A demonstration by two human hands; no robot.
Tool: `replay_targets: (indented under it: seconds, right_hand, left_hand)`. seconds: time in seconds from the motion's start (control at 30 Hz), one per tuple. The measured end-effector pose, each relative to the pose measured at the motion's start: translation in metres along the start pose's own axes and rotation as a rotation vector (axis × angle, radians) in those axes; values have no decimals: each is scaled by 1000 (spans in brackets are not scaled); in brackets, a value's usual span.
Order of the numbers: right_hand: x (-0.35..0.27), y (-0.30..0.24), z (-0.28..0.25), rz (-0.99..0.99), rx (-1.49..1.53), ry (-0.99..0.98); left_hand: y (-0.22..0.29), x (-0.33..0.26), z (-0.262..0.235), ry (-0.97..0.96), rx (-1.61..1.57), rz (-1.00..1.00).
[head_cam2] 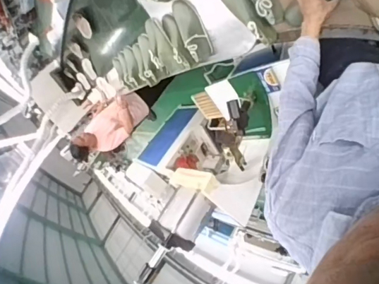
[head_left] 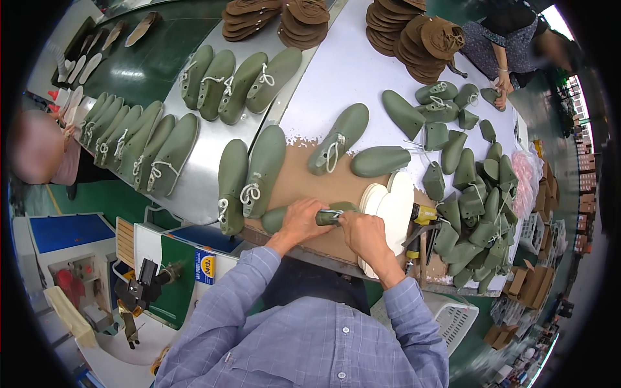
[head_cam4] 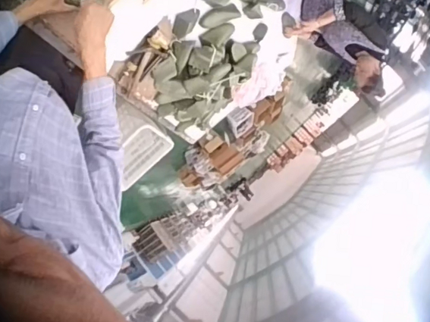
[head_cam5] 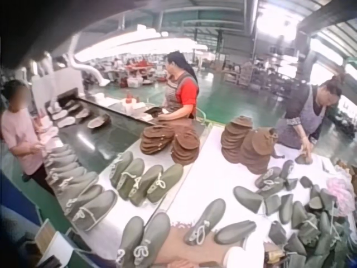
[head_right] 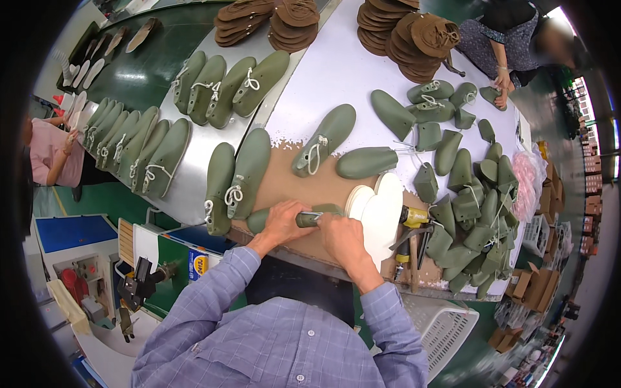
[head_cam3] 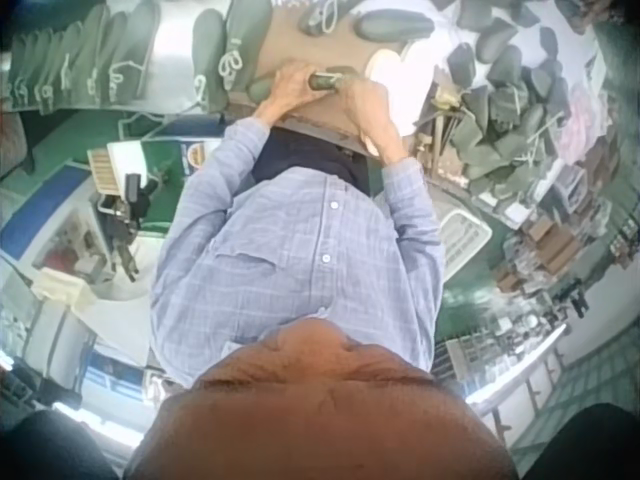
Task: The person assembles green slipper uppers onto white insoles at a factory workstation. They repeatedly pick up a slipper upper, align it with an insole, and use a hammer to drive a metal staple into the heel to secure the parts. The person then ties a white string through the eyelets of the slipper upper and places the finished unit on the table.
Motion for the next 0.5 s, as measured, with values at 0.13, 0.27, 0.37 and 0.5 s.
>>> replay_targets:
  seconds: [0.13,0.27,0.37,0.5]
  right_hand:
    - [9,3,12,53,-86,-65]
    - [5,-4,19,-3,-93,-121]
    - [12,-3,3,132,52,-198]
    - [33,-2,-22,32,-85,206]
  left_hand:
    - [-2,2,-1,6,15,-4]
    - [0,-1,0,-20,3,-3]
    - [-3,2,3,-53,11,-30]
    - [-1,-7,-2,-13,5,-33]
Point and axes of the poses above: each hand's wrist, its own x-axis towards the middle knuckle, its own z-axis out of the palm, y = z × x, the point moved 5 cm from there along x, towards the middle knuckle, and after that the axes turned 9 degrees about y, right-handed, at the moved point
